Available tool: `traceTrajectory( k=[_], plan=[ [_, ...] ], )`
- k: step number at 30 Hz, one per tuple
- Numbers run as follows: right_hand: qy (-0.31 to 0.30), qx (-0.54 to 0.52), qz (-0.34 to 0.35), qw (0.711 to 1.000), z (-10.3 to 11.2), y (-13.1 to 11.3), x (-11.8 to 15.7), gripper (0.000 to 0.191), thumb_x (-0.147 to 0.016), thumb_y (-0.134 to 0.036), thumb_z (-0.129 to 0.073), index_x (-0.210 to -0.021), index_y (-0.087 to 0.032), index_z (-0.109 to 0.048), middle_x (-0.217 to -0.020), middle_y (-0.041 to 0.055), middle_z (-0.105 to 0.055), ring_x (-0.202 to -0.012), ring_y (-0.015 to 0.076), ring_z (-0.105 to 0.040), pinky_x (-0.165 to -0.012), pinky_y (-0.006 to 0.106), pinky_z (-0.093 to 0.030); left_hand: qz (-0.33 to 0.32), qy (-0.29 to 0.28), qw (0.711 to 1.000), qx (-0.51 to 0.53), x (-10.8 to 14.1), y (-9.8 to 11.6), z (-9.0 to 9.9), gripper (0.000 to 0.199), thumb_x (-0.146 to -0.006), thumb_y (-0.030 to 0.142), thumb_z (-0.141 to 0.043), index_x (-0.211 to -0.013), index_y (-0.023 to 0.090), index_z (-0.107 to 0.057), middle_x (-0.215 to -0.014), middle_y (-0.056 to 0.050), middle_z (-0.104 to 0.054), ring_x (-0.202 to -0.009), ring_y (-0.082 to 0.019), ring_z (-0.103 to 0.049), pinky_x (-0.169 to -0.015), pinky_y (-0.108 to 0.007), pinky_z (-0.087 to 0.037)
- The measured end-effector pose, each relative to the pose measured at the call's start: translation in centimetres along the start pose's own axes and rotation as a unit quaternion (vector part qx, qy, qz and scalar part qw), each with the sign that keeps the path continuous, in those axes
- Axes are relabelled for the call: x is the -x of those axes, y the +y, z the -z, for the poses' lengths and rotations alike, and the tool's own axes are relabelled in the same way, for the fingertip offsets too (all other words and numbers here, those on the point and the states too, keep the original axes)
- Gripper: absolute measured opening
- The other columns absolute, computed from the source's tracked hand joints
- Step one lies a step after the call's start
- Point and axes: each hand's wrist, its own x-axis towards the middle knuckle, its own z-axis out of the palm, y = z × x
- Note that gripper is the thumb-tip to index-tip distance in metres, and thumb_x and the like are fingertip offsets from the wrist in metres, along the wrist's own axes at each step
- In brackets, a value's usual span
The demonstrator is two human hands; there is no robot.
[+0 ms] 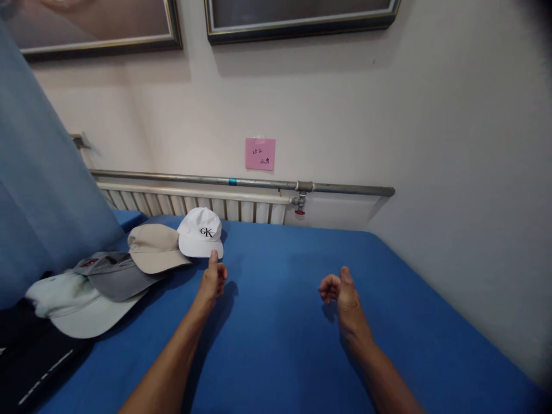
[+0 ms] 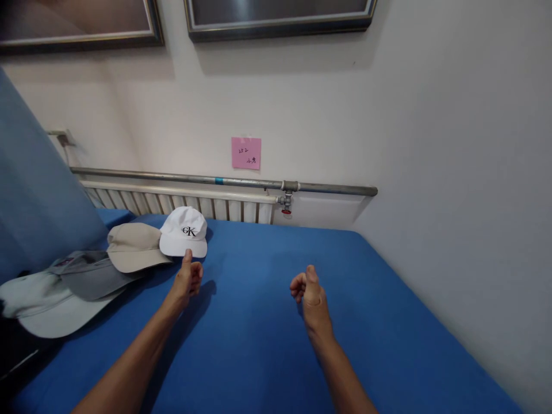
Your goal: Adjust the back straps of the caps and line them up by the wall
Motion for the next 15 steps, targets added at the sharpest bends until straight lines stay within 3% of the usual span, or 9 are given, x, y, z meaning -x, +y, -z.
traceTrajectory(
  k=[4,8,12,15],
  plan=[
    [0.008,0.004,-0.019,1.0,-0.1,0.6,-0.1,0.071,-0.076,-0.084,-0.033,-0.052,-0.022,-0.056,-0.052,0.0044,-0.051,-0.052,0.0168,-0.044,-0.054,0.031,-0.034,-0.01,0.099,0.994,0.044,-1.5,-0.7,1.1,0.045,-0.086,0.059,-0.049,-0.074,0.016,-0.055,-0.058,0.003,-0.045,-0.044,-0.009,-0.04,-0.036,-0.019,-0.032],
    [-0.013,-0.007,-0.053,0.998,-0.3,1.6,0.1,0.069,-0.075,-0.083,-0.037,-0.055,-0.021,-0.058,-0.053,0.0046,-0.053,-0.05,0.0161,-0.044,-0.051,0.03,-0.033,-0.015,0.18,0.979,0.097,-3.3,-1.3,2.7,0.022,-0.089,0.038,-0.054,-0.089,0.016,-0.052,-0.085,-0.007,-0.056,-0.068,-0.016,-0.059,-0.052,-0.028,-0.054],
    [-0.038,-0.024,-0.076,0.996,-0.5,2.9,0.3,0.067,-0.075,-0.082,-0.039,-0.056,-0.021,-0.058,-0.052,0.0037,-0.053,-0.048,0.0151,-0.045,-0.05,0.029,-0.034,-0.034,0.166,0.973,0.158,-4.8,-1.5,3.5,0.015,-0.087,0.031,-0.059,-0.091,0.018,-0.055,-0.105,-0.013,-0.061,-0.096,-0.025,-0.064,-0.07,-0.038,-0.06],
    [-0.052,-0.001,-0.091,0.995,-0.5,3.7,0.3,0.067,-0.072,-0.084,-0.042,-0.055,-0.021,-0.058,-0.052,0.0032,-0.054,-0.046,0.0147,-0.046,-0.049,0.03,-0.034,-0.045,0.14,0.969,0.198,-5.9,-1.7,3.5,0.009,-0.086,0.027,-0.059,-0.086,0.018,-0.058,-0.105,-0.012,-0.065,-0.1,-0.027,-0.065,-0.074,-0.044,-0.06]
  ],
)
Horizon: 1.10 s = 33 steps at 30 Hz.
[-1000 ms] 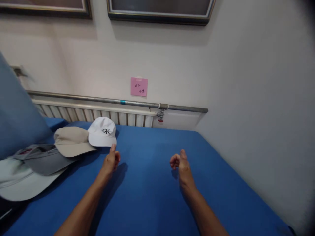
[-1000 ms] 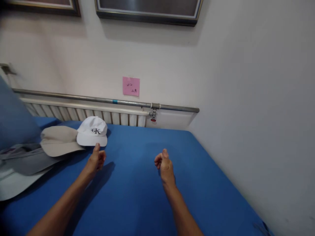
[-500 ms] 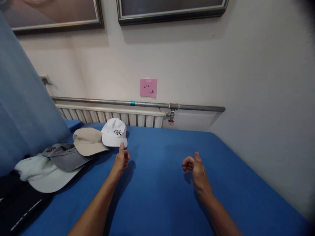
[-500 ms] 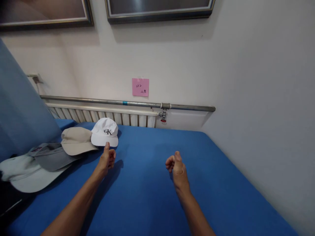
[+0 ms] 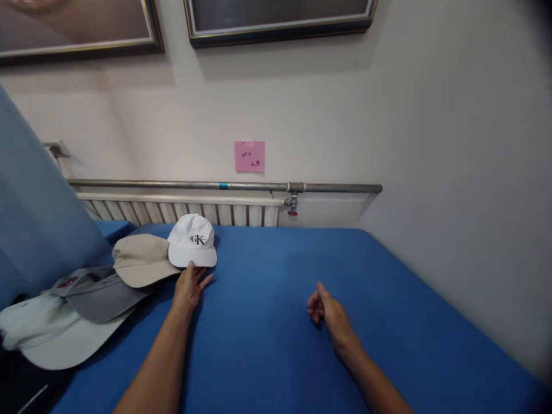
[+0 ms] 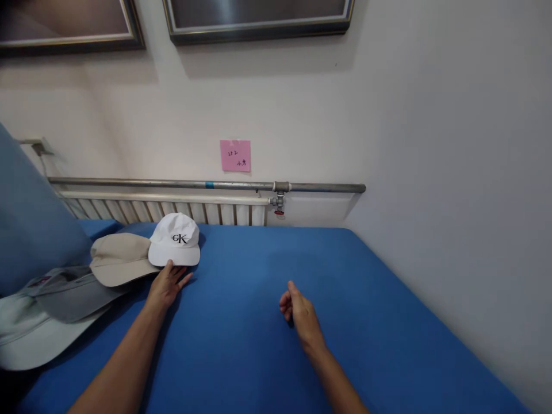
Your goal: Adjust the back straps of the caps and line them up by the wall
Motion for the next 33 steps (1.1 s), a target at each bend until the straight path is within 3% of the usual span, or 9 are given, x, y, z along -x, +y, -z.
traceTrajectory(
  k=[7,11,14,18,22,26,28,30,33],
  plan=[
    [-0.009,0.005,0.011,1.0,-0.1,0.7,-0.5,0.062,-0.071,-0.08,-0.051,-0.057,-0.02,-0.061,-0.053,0.0033,-0.057,-0.047,0.0147,-0.048,-0.051,0.03,-0.035,-0.041,-0.035,0.998,0.045,-0.6,-0.8,0.0,0.014,-0.069,0.016,-0.07,-0.069,0.017,-0.055,-0.079,-0.001,-0.066,-0.082,-0.018,-0.065,-0.076,-0.039,-0.06],
    [-0.013,-0.117,-0.016,0.993,0.1,0.8,-0.9,0.052,-0.066,-0.069,-0.067,-0.058,-0.018,-0.062,-0.055,0.0024,-0.058,-0.047,0.0129,-0.049,-0.05,0.027,-0.036,-0.042,-0.111,0.993,0.02,1.3,-0.9,-0.4,0.03,-0.05,0.015,-0.082,-0.076,0.014,-0.066,-0.082,-0.003,-0.07,-0.082,-0.02,-0.066,-0.079,-0.035,-0.059],
    [-0.005,-0.185,-0.036,0.982,0.5,0.6,-0.9,0.048,-0.068,-0.067,-0.065,-0.073,-0.019,-0.063,-0.064,0.0024,-0.063,-0.053,0.0148,-0.055,-0.054,0.028,-0.043,-0.024,-0.162,0.986,-0.011,3.2,-1.1,-0.8,0.033,-0.043,0.017,-0.085,-0.071,0.014,-0.068,-0.085,-0.006,-0.072,-0.082,-0.022,-0.067,-0.075,-0.032,-0.058],
    [-0.021,-0.213,-0.07,0.974,1.1,0.2,-0.1,0.049,-0.073,-0.065,-0.06,-0.095,-0.021,-0.061,-0.083,0.005,-0.068,-0.065,0.0193,-0.064,-0.056,0.03,-0.05,0.009,-0.211,0.974,-0.081,5.0,-1.6,-1.1,0.031,-0.044,0.018,-0.086,-0.066,0.012,-0.065,-0.099,-0.009,-0.071,-0.077,-0.019,-0.067,-0.06,-0.023,-0.053],
    [-0.062,-0.203,-0.071,0.975,0.9,0.3,1.0,0.04,-0.075,-0.054,-0.063,-0.099,-0.022,-0.061,-0.078,0.0017,-0.063,-0.061,0.0164,-0.061,-0.046,0.024,-0.046,0.043,-0.194,0.968,-0.151,5.5,-1.8,-1.1,0.04,-0.059,0.025,-0.082,-0.093,0.015,-0.062,-0.075,-0.002,-0.068,-0.061,-0.015,-0.063,-0.05,-0.023,-0.052],
    [-0.103,-0.179,-0.053,0.977,0.4,0.5,2.0,0.041,-0.078,-0.055,-0.059,-0.106,-0.024,-0.06,-0.086,0.0025,-0.062,-0.058,0.0134,-0.058,-0.041,0.021,-0.041,0.096,-0.238,0.945,-0.204,7.5,-1.7,-1.1,0.036,-0.073,0.036,-0.076,-0.096,0.013,-0.06,-0.066,-0.002,-0.065,-0.052,-0.017,-0.062,-0.044,-0.026,-0.052],
    [-0.124,-0.166,-0.04,0.978,0.2,0.4,2.5,0.043,-0.079,-0.057,-0.058,-0.107,-0.025,-0.061,-0.095,0.0039,-0.063,-0.06,0.0134,-0.058,-0.042,0.021,-0.041,0.125,-0.292,0.925,-0.207,9.4,-1.7,-1.4,0.04,-0.076,0.042,-0.074,-0.099,0.011,-0.064,-0.076,-0.008,-0.069,-0.061,-0.019,-0.066,-0.05,-0.028,-0.055],
    [-0.142,-0.154,-0.029,0.977,0.1,0.1,3.0,0.044,-0.08,-0.06,-0.056,-0.103,-0.023,-0.063,-0.098,0.0049,-0.063,-0.064,0.014,-0.059,-0.047,0.023,-0.044,0.139,-0.349,0.908,-0.183,11.1,-1.7,-1.8,0.048,-0.078,0.045,-0.072,-0.113,0.014,-0.063,-0.101,-0.013,-0.072,-0.086,-0.024,-0.07,-0.068,-0.031,-0.058],
    [-0.151,-0.115,0.016,0.982,0.0,-0.5,3.8,0.038,-0.075,-0.055,-0.064,-0.094,-0.022,-0.066,-0.118,0.0067,-0.06,-0.078,0.0158,-0.06,-0.062,0.027,-0.049,0.102,-0.379,0.905,-0.162,12.2,-1.6,-2.2,0.06,-0.081,0.046,-0.069,-0.133,0.022,-0.052,-0.139,-0.014,-0.055,-0.122,-0.028,-0.057,-0.091,-0.036,-0.053]
  ],
)
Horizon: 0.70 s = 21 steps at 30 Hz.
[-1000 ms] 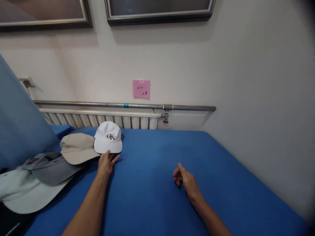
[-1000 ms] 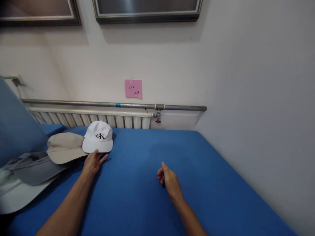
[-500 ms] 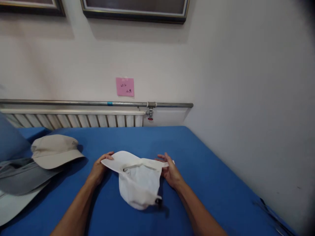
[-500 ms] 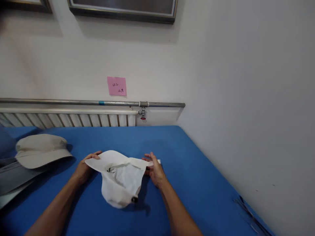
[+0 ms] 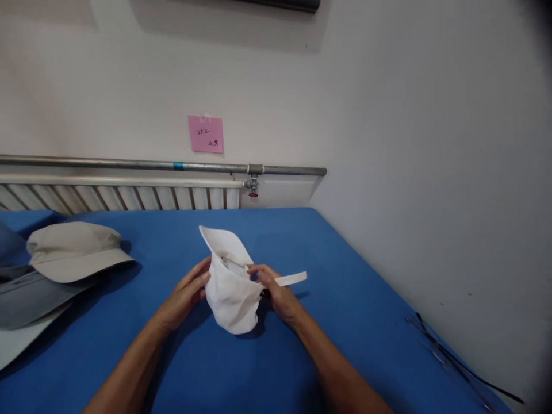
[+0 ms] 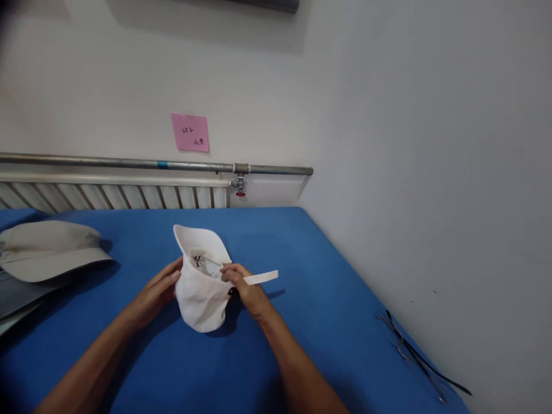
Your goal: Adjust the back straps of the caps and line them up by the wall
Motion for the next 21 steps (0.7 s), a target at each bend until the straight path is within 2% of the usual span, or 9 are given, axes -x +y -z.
traceTrajectory(
  k=[3,5,7,9,11,13,16,18,21],
  plan=[
    [-0.011,0.09,0.073,0.993,-0.1,-0.8,0.5,0.032,-0.07,-0.041,-0.071,-0.095,-0.023,-0.065,-0.142,0.0065,-0.045,-0.098,0.0208,-0.059,-0.078,0.034,-0.05,-0.079,0.067,0.986,-0.13,0.0,0.5,0.5,0.062,-0.082,0.048,-0.065,-0.136,0.022,-0.048,-0.147,-0.016,-0.046,-0.131,-0.032,-0.048,-0.101,-0.045,-0.047],
    [-0.023,0.134,0.101,0.986,0.0,-1.2,0.7,0.033,-0.071,-0.036,-0.071,-0.102,-0.025,-0.064,-0.137,0.0068,-0.05,-0.107,0.0233,-0.056,-0.087,0.039,-0.047,-0.167,0.098,0.947,-0.255,0.3,0.9,0.9,0.059,-0.085,0.047,-0.061,-0.135,0.019,-0.049,-0.144,-0.018,-0.049,-0.13,-0.033,-0.049,-0.104,-0.051,-0.042],
    [-0.054,0.164,0.107,0.979,0.0,-1.5,0.9,0.037,-0.073,-0.032,-0.071,-0.108,-0.025,-0.063,-0.128,0.0063,-0.057,-0.11,0.0233,-0.056,-0.093,0.04,-0.045,-0.28,0.101,0.88,-0.37,0.7,1.4,0.8,0.053,-0.088,0.042,-0.057,-0.134,0.019,-0.049,-0.141,-0.017,-0.051,-0.13,-0.033,-0.048,-0.107,-0.053,-0.038],
    [-0.106,0.223,0.114,0.962,-0.1,-1.7,1.1,0.043,-0.073,-0.031,-0.074,-0.114,-0.025,-0.061,-0.121,0.0056,-0.06,-0.107,0.0225,-0.057,-0.093,0.04,-0.045,-0.381,0.075,0.797,-0.463,1.3,1.7,0.3,0.048,-0.09,0.036,-0.055,-0.135,0.02,-0.048,-0.14,-0.015,-0.053,-0.133,-0.032,-0.044,-0.11,-0.054,-0.034],
    [-0.15,0.304,0.132,0.931,-0.3,-2.0,1.4,0.048,-0.071,-0.026,-0.076,-0.116,-0.024,-0.059,-0.119,0.0059,-0.06,-0.106,0.0221,-0.057,-0.093,0.038,-0.045,-0.435,0.019,0.726,-0.532,1.8,1.8,-0.5,0.046,-0.089,0.033,-0.058,-0.132,0.021,-0.049,-0.134,-0.013,-0.058,-0.133,-0.031,-0.044,-0.11,-0.054,-0.032],
    [-0.178,0.363,0.141,0.904,-0.5,-2.2,1.6,0.048,-0.072,-0.015,-0.07,-0.117,-0.023,-0.058,-0.117,0.0062,-0.061,-0.105,0.0214,-0.057,-0.093,0.037,-0.045,-0.451,-0.03,0.682,-0.575,2.1,1.9,-1.1,0.041,-0.087,0.033,-0.061,-0.126,0.02,-0.053,-0.122,-0.011,-0.066,-0.125,-0.029,-0.051,-0.111,-0.053,-0.031],
    [-0.179,0.378,0.142,0.897,-0.6,-2.7,1.9,0.051,-0.069,-0.001,-0.056,-0.116,-0.021,-0.058,-0.114,0.0062,-0.061,-0.101,0.0196,-0.058,-0.09,0.034,-0.046,-0.457,-0.032,0.654,-0.602,2.3,2.2,-1.6,0.039,-0.086,0.031,-0.062,-0.121,0.017,-0.055,-0.115,-0.012,-0.067,-0.116,-0.028,-0.056,-0.11,-0.053,-0.032],
    [-0.156,0.362,0.14,0.908,-0.6,-2.9,2.1,0.045,-0.069,0.0,-0.052,-0.109,-0.02,-0.058,-0.106,0.0043,-0.063,-0.094,0.0173,-0.059,-0.086,0.031,-0.046,-0.458,-0.002,0.645,-0.611,2.3,2.4,-1.6,0.042,-0.087,0.03,-0.061,-0.126,0.015,-0.053,-0.124,-0.015,-0.062,-0.124,-0.031,-0.049,-0.109,-0.053,-0.033],
    [-0.118,0.306,0.121,0.937,-0.8,-3.5,2.5,0.027,-0.075,-0.004,-0.052,-0.095,-0.02,-0.06,-0.09,0.0003,-0.062,-0.079,0.0131,-0.056,-0.075,0.026,-0.045,-0.442,0.041,0.635,-0.632,2.1,2.3,-1.1,0.042,-0.091,0.033,-0.056,-0.129,0.015,-0.052,-0.133,-0.016,-0.057,-0.13,-0.033,-0.043,-0.109,-0.054,-0.033]
  ],
)
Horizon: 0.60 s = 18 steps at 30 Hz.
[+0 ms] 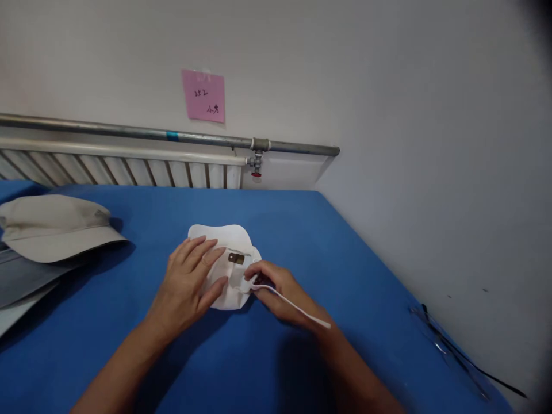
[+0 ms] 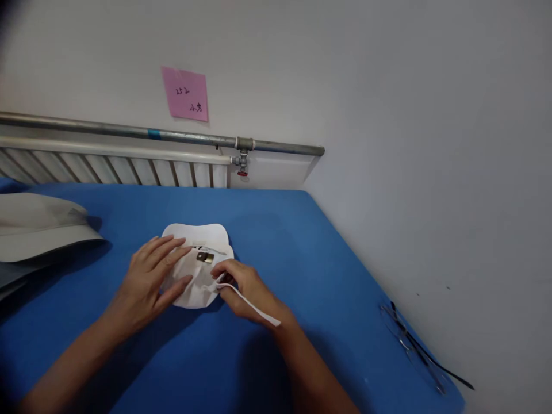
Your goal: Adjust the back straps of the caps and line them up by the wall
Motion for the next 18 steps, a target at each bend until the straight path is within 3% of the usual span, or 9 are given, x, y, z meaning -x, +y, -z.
traceTrajectory(
  k=[5,8,11,14,18],
  plan=[
    [0.029,-0.108,-0.018,0.994,-0.2,-1.0,0.2,0.011,-0.078,-0.014,-0.056,-0.086,-0.019,-0.061,-0.073,-0.0024,-0.056,-0.064,0.0105,-0.049,-0.061,0.023,-0.04,0.078,-0.059,0.995,-0.018,0.7,-1.5,-1.0,0.045,-0.093,0.046,-0.05,-0.122,0.013,-0.058,-0.118,-0.016,-0.066,-0.113,-0.032,-0.058,-0.105,-0.055,-0.035],
    [0.053,-0.137,-0.029,0.989,-0.4,-1.2,0.2,0.008,-0.078,-0.021,-0.058,-0.085,-0.019,-0.061,-0.07,-0.0031,-0.054,-0.059,0.0096,-0.047,-0.058,0.023,-0.038,0.108,-0.092,0.989,0.038,0.7,-1.9,-0.6,0.041,-0.089,0.05,-0.053,-0.108,0.016,-0.066,-0.102,-0.012,-0.072,-0.101,-0.03,-0.063,-0.103,-0.053,-0.036],
    [0.085,-0.132,-0.048,0.986,-0.4,-1.1,0.1,0.007,-0.078,-0.024,-0.058,-0.083,-0.02,-0.062,-0.069,-0.0033,-0.053,-0.058,0.0095,-0.045,-0.056,0.023,-0.036,0.172,-0.088,0.973,0.123,0.3,-2.0,0.5,0.04,-0.084,0.05,-0.057,-0.104,0.018,-0.069,-0.101,-0.011,-0.072,-0.098,-0.03,-0.063,-0.096,-0.049,-0.042],
    [0.094,-0.111,-0.055,0.988,-0.4,-1.0,0.1,0.009,-0.08,-0.028,-0.059,-0.079,-0.02,-0.063,-0.067,-0.0026,-0.054,-0.059,0.0104,-0.045,-0.056,0.024,-0.035,0.247,-0.101,0.934,0.238,0.1,-2.3,1.6,0.034,-0.079,0.047,-0.062,-0.097,0.021,-0.073,-0.097,-0.007,-0.074,-0.09,-0.028,-0.064,-0.085,-0.04,-0.048],
    [0.102,-0.087,-0.074,0.988,-0.4,-0.7,0.0,0.018,-0.082,-0.034,-0.06,-0.072,-0.019,-0.059,-0.06,-0.0042,-0.048,-0.054,0.0095,-0.041,-0.053,0.023,-0.032,0.321,-0.142,0.854,0.383,0.4,-2.9,2.6,0.023,-0.074,0.041,-0.069,-0.088,0.023,-0.076,-0.085,-0.003,-0.073,-0.075,-0.021,-0.063,-0.067,-0.028,-0.048]
  ],
)
